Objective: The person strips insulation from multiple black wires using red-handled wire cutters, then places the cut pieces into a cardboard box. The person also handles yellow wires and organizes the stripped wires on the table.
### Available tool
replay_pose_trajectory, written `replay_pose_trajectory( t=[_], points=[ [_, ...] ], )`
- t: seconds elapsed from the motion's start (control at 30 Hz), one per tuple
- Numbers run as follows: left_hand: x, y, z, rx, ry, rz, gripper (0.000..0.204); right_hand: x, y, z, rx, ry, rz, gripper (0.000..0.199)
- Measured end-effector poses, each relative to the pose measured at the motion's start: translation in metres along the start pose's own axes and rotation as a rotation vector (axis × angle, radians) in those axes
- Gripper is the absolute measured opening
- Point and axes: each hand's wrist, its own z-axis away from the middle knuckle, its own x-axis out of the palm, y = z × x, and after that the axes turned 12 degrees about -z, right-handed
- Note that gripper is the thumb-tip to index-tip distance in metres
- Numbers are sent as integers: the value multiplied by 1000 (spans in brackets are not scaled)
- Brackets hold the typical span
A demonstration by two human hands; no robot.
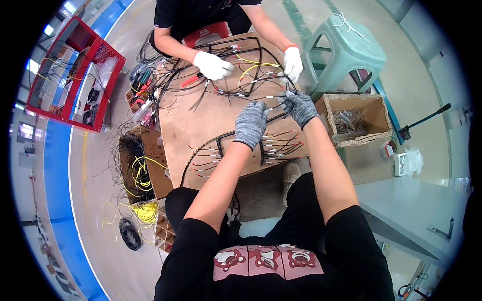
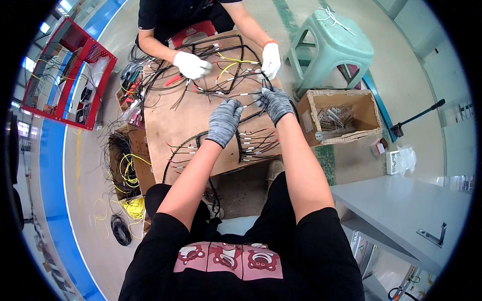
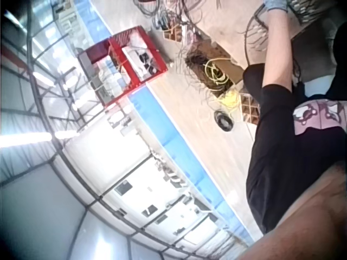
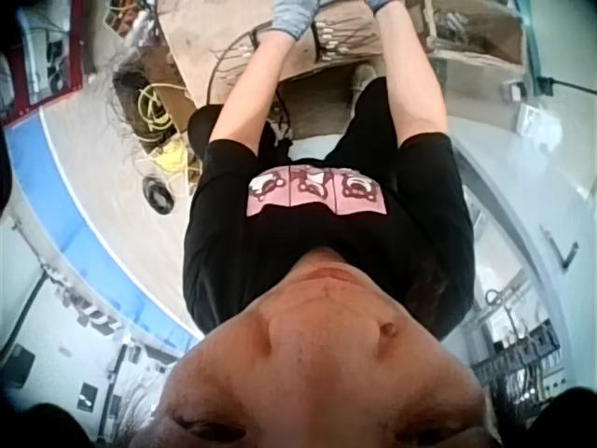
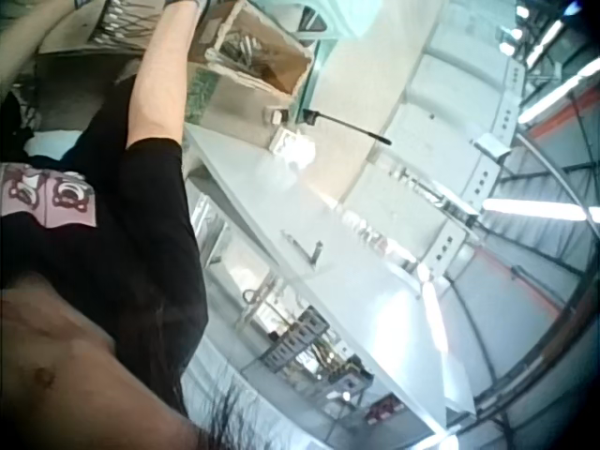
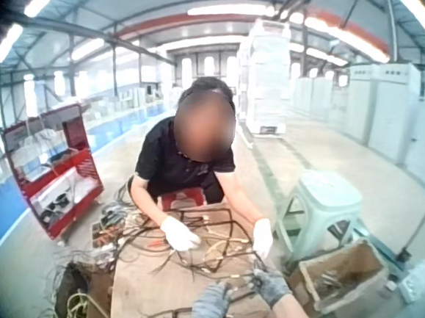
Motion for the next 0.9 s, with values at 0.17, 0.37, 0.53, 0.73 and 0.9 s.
replay_pose_trajectory(
  t=[0.17,0.37,0.53,0.73,0.9],
  points=[
    [-4,5,-4,88,28,-159,20,3,-2,2,-19,27,-10,13],
    [-5,17,-6,40,-89,-171,21,3,2,-3,-83,31,-57,13],
    [-1,31,-27,38,-4,-208,28,5,5,-4,-84,-23,-26,13],
    [1,14,-7,45,-34,-130,28,7,-5,3,62,-9,-88,20],
    [-20,-9,27,84,-84,-108,39,4,-6,2,83,14,-130,21]
  ],
)
